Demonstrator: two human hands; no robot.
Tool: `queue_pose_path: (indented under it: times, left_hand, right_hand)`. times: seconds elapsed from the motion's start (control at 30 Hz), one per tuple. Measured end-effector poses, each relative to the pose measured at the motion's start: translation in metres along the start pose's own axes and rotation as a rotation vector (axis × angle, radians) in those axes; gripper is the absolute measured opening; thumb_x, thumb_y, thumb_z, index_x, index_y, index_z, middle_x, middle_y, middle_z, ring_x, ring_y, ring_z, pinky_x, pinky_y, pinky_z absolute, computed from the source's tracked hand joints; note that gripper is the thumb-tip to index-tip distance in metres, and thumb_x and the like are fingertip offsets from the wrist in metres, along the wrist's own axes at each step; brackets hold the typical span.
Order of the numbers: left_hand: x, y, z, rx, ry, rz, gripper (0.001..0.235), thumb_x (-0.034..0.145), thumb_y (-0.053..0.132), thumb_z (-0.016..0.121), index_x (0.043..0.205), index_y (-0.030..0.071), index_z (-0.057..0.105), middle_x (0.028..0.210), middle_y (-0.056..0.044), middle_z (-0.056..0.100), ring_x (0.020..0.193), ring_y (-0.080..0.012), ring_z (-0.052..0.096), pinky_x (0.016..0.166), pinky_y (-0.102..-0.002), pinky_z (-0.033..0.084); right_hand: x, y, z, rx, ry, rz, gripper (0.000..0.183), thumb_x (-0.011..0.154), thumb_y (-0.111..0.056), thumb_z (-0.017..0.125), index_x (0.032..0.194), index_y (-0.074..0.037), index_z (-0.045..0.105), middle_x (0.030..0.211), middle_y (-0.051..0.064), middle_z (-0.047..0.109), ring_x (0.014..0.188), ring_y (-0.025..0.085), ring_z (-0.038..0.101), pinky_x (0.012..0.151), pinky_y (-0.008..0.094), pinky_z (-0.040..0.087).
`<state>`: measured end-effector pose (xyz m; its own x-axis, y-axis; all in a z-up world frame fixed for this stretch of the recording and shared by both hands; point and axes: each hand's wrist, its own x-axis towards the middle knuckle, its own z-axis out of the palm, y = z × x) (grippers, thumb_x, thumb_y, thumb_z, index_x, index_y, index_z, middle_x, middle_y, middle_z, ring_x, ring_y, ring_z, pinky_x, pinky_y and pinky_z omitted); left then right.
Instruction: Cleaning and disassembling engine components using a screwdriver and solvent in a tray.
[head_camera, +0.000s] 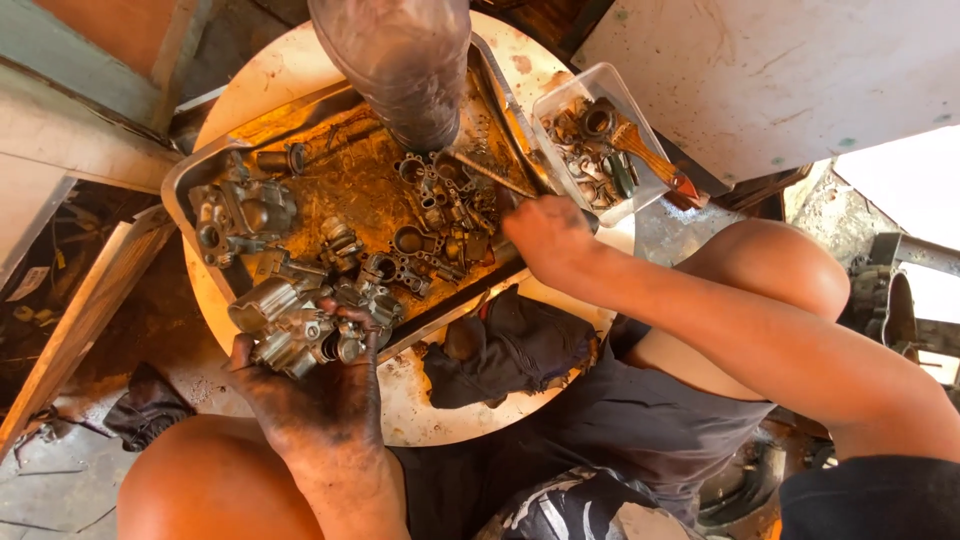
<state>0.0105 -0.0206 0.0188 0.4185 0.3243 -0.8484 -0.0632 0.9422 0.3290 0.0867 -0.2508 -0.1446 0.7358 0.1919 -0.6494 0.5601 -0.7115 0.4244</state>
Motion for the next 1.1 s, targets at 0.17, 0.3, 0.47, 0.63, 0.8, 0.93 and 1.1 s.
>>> queue_pose_path:
  times: [0.17, 0.3, 0.47, 0.63, 0.8, 0.93, 1.1]
  left_hand:
    - [0.009, 0.006, -0.003, -0.126, 0.019, -0.016, 0.038, 0.080, 0.026, 0.067, 0.115, 0.010, 0.065, 0.109, -0.014, 0.063, 0.087, -0.0227, 0.062, 0.069, -0.031, 0.056]
    - [0.022, 0.011, -0.012, -0.195, -0.016, -0.053, 0.046, 0.078, 0.028, 0.068, 0.118, 0.006, 0.067, 0.112, -0.016, 0.063, 0.086, -0.0262, 0.060, 0.069, -0.033, 0.055]
    - [0.020, 0.012, -0.010, -0.182, -0.008, -0.047, 0.041, 0.082, 0.030, 0.064, 0.116, 0.007, 0.067, 0.111, -0.015, 0.063, 0.085, -0.0254, 0.059, 0.069, -0.033, 0.054]
    - [0.013, 0.010, -0.005, -0.175, 0.023, -0.018, 0.035, 0.082, 0.026, 0.065, 0.112, 0.008, 0.067, 0.112, -0.015, 0.063, 0.091, -0.0249, 0.060, 0.069, -0.033, 0.056]
    - [0.015, 0.010, -0.009, -0.122, -0.009, -0.003, 0.040, 0.080, 0.029, 0.065, 0.114, 0.009, 0.069, 0.110, -0.013, 0.068, 0.089, -0.0250, 0.062, 0.071, -0.033, 0.054]
    - [0.013, 0.008, -0.009, -0.134, -0.026, -0.004, 0.043, 0.081, 0.027, 0.066, 0.118, 0.006, 0.068, 0.111, -0.014, 0.065, 0.086, -0.0250, 0.061, 0.071, -0.033, 0.055]
    - [0.017, 0.007, -0.013, -0.121, -0.051, -0.013, 0.044, 0.078, 0.028, 0.068, 0.116, 0.006, 0.066, 0.106, -0.014, 0.062, 0.083, -0.0248, 0.060, 0.070, -0.033, 0.053]
  right_hand:
    - [-0.004, 0.002, -0.019, 0.256, 0.271, -0.014, 0.088, 0.077, 0.007, 0.069, 0.157, 0.001, 0.035, 0.086, 0.009, 0.060, 0.055, 0.018, 0.053, 0.042, 0.031, 0.049]
    - [-0.021, 0.028, -0.051, 0.855, 0.112, -0.179, 0.087, 0.072, 0.038, 0.053, 0.151, 0.004, 0.034, 0.115, 0.028, 0.057, 0.070, 0.034, 0.068, 0.048, 0.038, 0.060]
    - [-0.014, 0.020, -0.025, 0.833, 0.088, -0.161, 0.038, 0.086, -0.006, 0.082, 0.116, 0.005, 0.061, 0.096, 0.018, 0.061, 0.080, 0.033, 0.067, 0.063, 0.040, 0.063]
    - [-0.029, 0.034, -0.030, 0.877, 0.190, -0.160, 0.046, 0.082, -0.005, 0.083, 0.121, 0.006, 0.062, 0.088, 0.020, 0.066, 0.076, 0.032, 0.069, 0.057, 0.039, 0.062]
    - [-0.067, 0.072, -0.062, 1.256, 0.382, -0.095, 0.015, 0.088, -0.005, 0.082, 0.094, -0.005, 0.068, 0.081, 0.007, 0.073, 0.065, 0.020, 0.073, 0.053, 0.021, 0.068]
    - [-0.075, 0.104, -0.047, 1.299, 0.455, -0.017, 0.020, 0.083, 0.001, 0.082, 0.095, -0.002, 0.066, 0.086, 0.010, 0.073, 0.066, 0.021, 0.073, 0.053, 0.026, 0.065]
    - [-0.064, 0.119, -0.014, 1.176, 0.510, -0.011, 0.027, 0.083, -0.010, 0.084, 0.101, -0.001, 0.066, 0.084, 0.009, 0.064, 0.066, 0.021, 0.056, 0.063, 0.038, 0.047]
